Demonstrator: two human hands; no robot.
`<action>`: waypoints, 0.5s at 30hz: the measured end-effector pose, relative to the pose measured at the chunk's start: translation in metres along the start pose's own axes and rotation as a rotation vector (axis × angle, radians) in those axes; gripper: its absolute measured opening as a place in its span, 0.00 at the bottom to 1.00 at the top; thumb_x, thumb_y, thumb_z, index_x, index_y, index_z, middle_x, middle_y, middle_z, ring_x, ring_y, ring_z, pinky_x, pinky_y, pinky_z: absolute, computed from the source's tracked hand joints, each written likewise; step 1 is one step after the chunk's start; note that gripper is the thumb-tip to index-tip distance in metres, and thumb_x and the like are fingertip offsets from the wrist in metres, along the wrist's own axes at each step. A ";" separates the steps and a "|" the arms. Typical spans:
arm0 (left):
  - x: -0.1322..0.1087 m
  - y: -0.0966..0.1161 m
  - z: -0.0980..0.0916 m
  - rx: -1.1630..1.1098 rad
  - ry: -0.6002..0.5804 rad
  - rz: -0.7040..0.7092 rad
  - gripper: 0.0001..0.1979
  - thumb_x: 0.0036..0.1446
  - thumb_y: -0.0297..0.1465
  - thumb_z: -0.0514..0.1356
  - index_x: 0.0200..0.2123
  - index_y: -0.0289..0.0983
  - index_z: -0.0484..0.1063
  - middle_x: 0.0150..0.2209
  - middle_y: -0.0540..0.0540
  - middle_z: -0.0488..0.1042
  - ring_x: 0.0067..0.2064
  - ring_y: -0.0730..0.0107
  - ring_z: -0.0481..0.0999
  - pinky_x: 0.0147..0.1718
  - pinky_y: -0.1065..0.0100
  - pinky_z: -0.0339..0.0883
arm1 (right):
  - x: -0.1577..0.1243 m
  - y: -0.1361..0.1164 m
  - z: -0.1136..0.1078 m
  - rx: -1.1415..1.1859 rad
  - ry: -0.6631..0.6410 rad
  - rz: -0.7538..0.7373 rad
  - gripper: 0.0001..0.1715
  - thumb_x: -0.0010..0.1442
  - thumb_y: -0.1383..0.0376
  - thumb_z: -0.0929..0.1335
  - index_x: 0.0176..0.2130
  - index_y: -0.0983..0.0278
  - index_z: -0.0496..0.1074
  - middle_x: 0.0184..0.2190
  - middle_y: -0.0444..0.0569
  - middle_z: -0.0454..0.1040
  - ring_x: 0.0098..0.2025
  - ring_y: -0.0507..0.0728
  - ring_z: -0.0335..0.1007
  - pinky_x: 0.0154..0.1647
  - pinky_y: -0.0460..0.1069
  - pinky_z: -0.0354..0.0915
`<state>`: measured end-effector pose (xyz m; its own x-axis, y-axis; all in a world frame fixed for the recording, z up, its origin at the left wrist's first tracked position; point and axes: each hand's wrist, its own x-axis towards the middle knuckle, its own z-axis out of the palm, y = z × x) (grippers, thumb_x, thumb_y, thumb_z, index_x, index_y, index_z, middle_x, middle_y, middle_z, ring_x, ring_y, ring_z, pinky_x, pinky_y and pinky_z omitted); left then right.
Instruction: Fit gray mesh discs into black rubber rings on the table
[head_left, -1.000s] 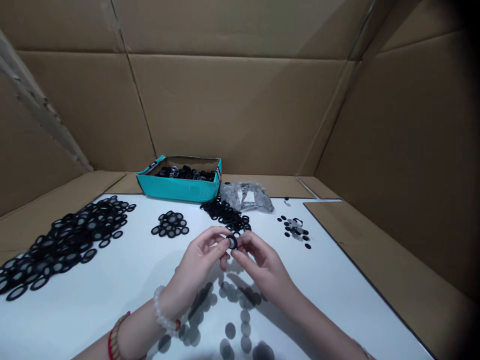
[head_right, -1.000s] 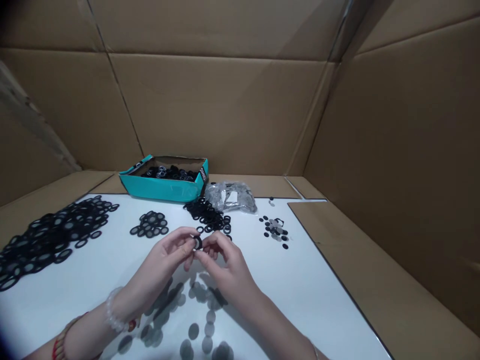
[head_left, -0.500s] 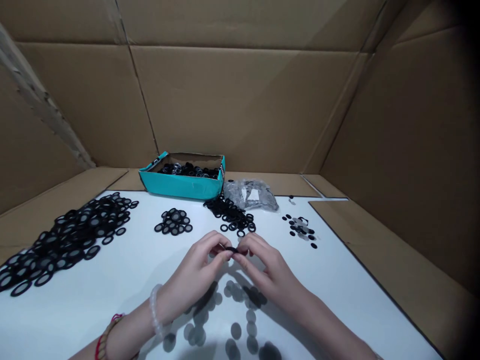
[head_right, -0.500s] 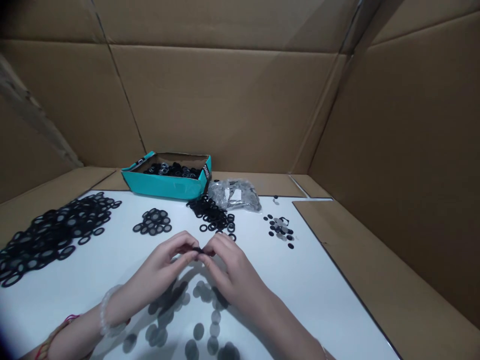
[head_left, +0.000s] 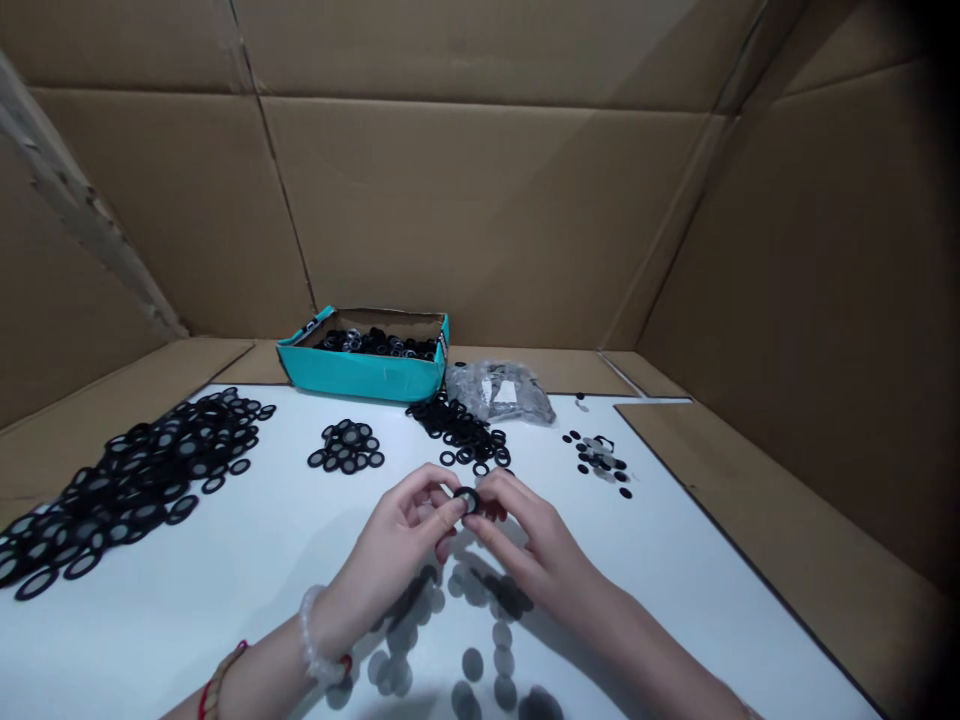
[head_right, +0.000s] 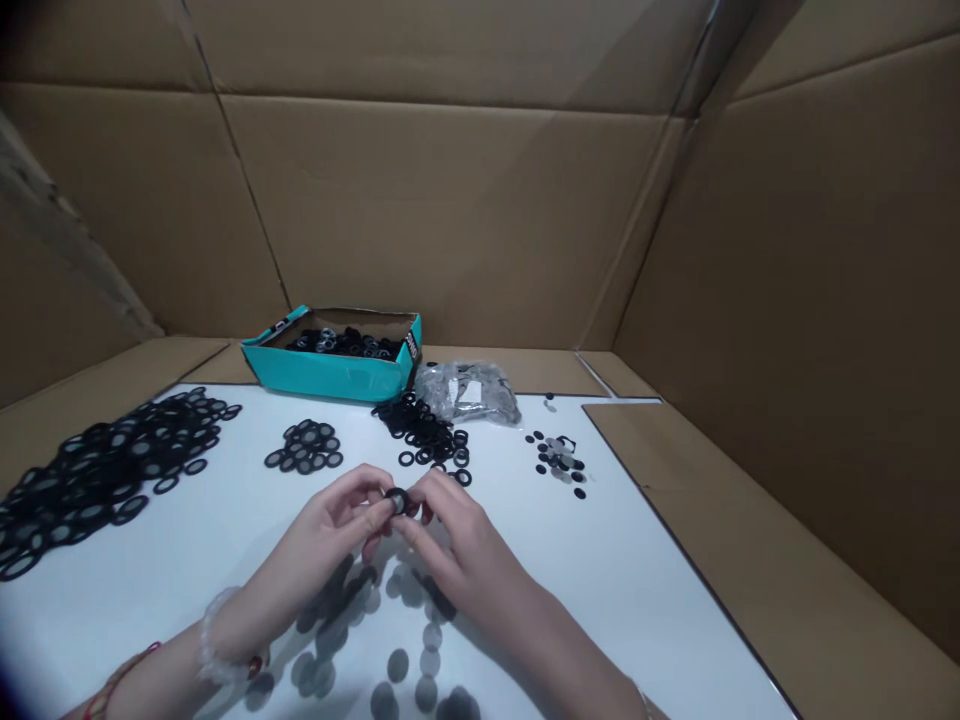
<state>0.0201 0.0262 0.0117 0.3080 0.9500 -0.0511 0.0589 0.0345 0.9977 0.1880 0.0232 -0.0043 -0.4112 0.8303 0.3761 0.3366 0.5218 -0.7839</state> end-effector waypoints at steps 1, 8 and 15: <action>0.000 0.000 -0.001 0.017 -0.025 0.023 0.08 0.56 0.35 0.56 0.38 0.38 0.66 0.26 0.53 0.65 0.24 0.75 0.64 0.25 0.73 0.59 | 0.000 0.000 0.000 -0.001 -0.019 0.000 0.05 0.63 0.67 0.61 0.33 0.62 0.63 0.31 0.45 0.63 0.33 0.54 0.60 0.34 0.48 0.57; -0.002 0.003 -0.009 0.293 -0.061 0.169 0.03 0.55 0.29 0.55 0.32 0.38 0.68 0.34 0.48 0.70 0.37 0.67 0.69 0.38 0.68 0.63 | 0.000 -0.003 0.000 0.048 -0.121 0.031 0.14 0.65 0.63 0.59 0.27 0.63 0.59 0.26 0.43 0.59 0.30 0.53 0.56 0.31 0.47 0.55; 0.000 -0.001 -0.007 0.229 -0.028 0.122 0.04 0.54 0.30 0.57 0.29 0.37 0.68 0.29 0.49 0.69 0.34 0.68 0.69 0.34 0.70 0.63 | -0.003 -0.004 0.000 0.099 -0.030 0.051 0.15 0.63 0.65 0.60 0.24 0.63 0.56 0.25 0.42 0.56 0.29 0.52 0.55 0.29 0.47 0.53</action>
<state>0.0138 0.0285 0.0108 0.3523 0.9337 0.0647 0.2322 -0.1542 0.9604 0.1877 0.0182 -0.0025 -0.4213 0.8483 0.3209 0.2733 0.4561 -0.8469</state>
